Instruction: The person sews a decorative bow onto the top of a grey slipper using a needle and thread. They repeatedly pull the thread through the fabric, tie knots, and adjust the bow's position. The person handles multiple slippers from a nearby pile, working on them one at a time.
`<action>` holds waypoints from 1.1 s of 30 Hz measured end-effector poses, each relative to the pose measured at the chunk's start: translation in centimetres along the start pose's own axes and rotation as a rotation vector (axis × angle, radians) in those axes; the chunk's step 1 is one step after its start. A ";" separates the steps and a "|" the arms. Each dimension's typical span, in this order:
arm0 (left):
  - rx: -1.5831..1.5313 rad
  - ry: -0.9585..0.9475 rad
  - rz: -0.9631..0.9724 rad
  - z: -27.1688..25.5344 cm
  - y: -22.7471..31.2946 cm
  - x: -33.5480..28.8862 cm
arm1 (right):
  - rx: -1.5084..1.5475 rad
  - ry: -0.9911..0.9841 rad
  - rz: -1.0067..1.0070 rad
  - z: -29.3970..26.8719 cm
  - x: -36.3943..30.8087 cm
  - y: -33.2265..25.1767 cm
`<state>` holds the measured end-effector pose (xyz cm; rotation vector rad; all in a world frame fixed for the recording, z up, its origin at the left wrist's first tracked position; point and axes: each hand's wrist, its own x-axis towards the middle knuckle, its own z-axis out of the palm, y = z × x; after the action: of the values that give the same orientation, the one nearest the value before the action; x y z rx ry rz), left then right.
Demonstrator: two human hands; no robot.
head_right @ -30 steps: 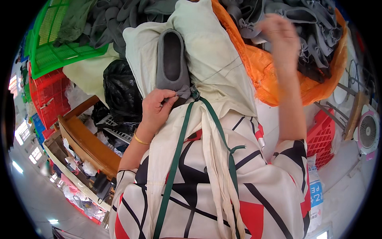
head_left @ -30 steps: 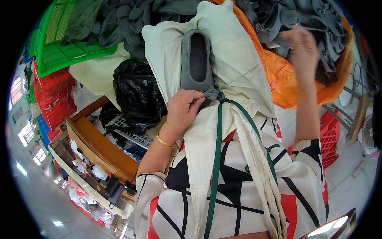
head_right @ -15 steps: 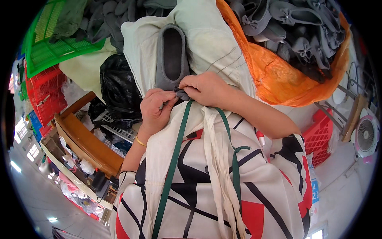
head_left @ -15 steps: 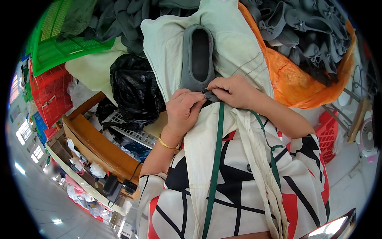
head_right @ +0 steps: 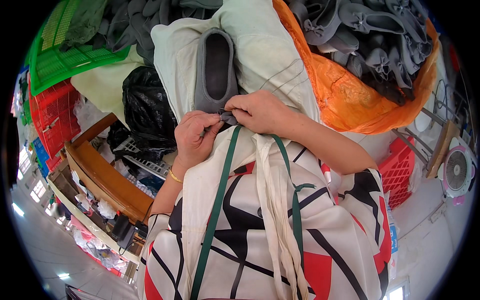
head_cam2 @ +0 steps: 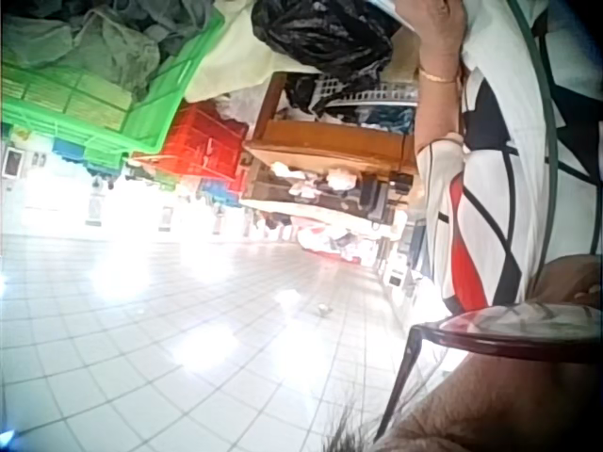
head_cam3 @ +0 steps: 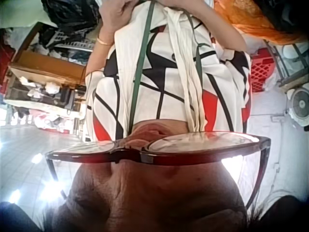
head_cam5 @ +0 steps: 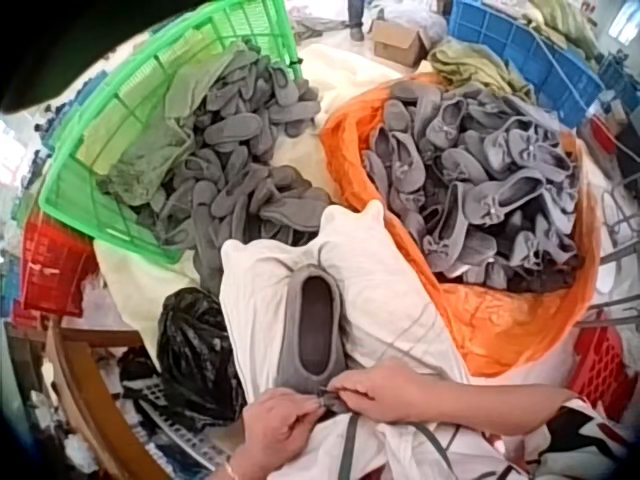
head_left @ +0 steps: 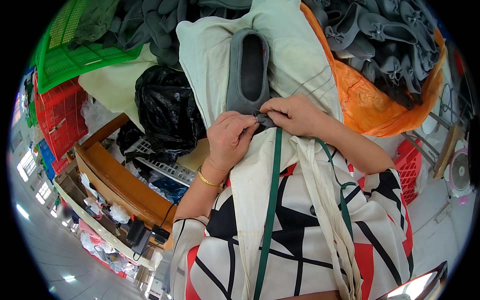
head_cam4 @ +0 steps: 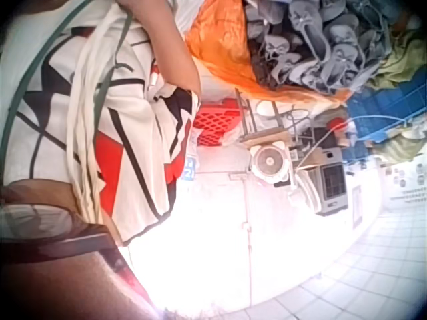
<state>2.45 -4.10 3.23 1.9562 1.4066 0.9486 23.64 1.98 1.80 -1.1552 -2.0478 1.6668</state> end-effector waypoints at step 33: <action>0.029 0.073 0.004 0.8 0.1 -1.1 | -0.002 -0.052 0.034 1.3 3.2 -1.8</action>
<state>2.92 -5.17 2.56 1.9640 1.4649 1.0156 20.00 3.26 2.22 -1.1655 -2.0727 1.7285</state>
